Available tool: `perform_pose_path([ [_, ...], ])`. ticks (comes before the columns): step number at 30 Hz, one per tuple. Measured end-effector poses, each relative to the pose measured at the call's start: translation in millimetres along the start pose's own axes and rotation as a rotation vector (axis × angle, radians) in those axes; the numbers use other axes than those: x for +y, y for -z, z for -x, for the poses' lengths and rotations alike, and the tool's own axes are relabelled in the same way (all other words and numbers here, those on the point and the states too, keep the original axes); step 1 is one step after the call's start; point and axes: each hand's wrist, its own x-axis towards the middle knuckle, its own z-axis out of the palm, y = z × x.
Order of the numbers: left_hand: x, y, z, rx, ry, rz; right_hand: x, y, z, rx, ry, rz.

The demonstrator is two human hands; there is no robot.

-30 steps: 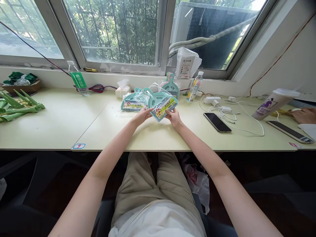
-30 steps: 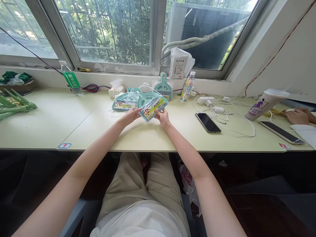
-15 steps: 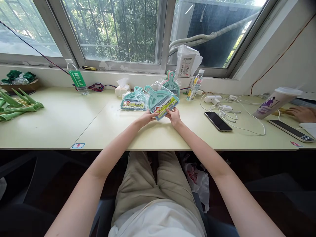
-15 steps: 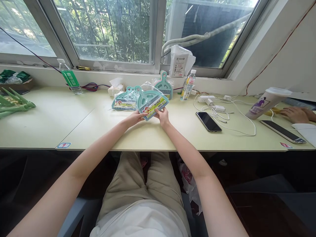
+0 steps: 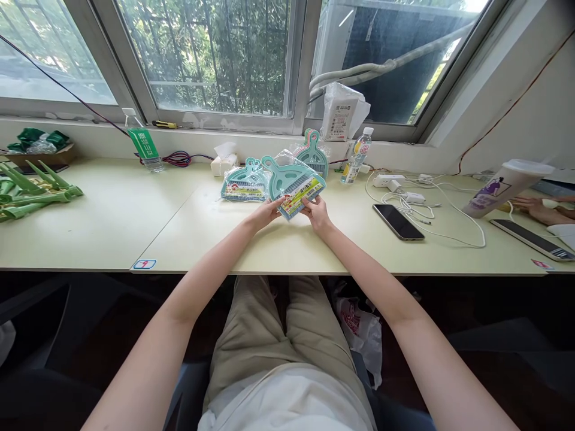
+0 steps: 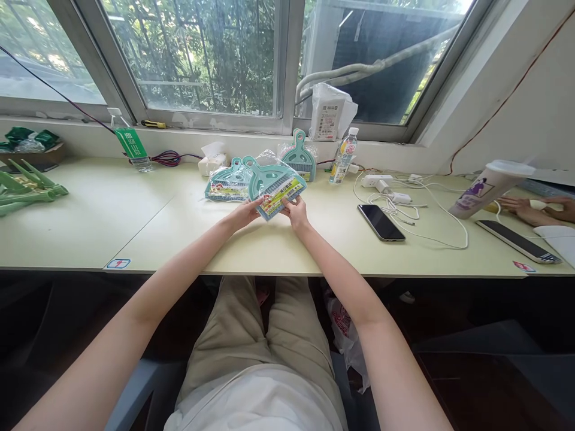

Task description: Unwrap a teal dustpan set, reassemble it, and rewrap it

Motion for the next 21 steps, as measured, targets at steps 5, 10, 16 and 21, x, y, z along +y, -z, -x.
perform_pose_path([
  [5,-9.7,-7.7,-3.1,0.053,0.035,0.02,-0.2,0.4,-0.1,0.021,-0.001,-0.005],
  [10,-15.7,-12.9,-4.9,0.128,0.046,0.031,3.8,3.3,-2.7,0.03,0.027,-0.001],
  [16,-14.3,-15.4,0.1,-0.041,0.129,0.025,1.7,3.3,-4.8,0.038,0.029,-0.019],
  [21,-14.4,-14.6,-4.3,-0.022,0.089,0.067,0.2,-1.7,-2.5,0.048,0.022,-0.035],
])
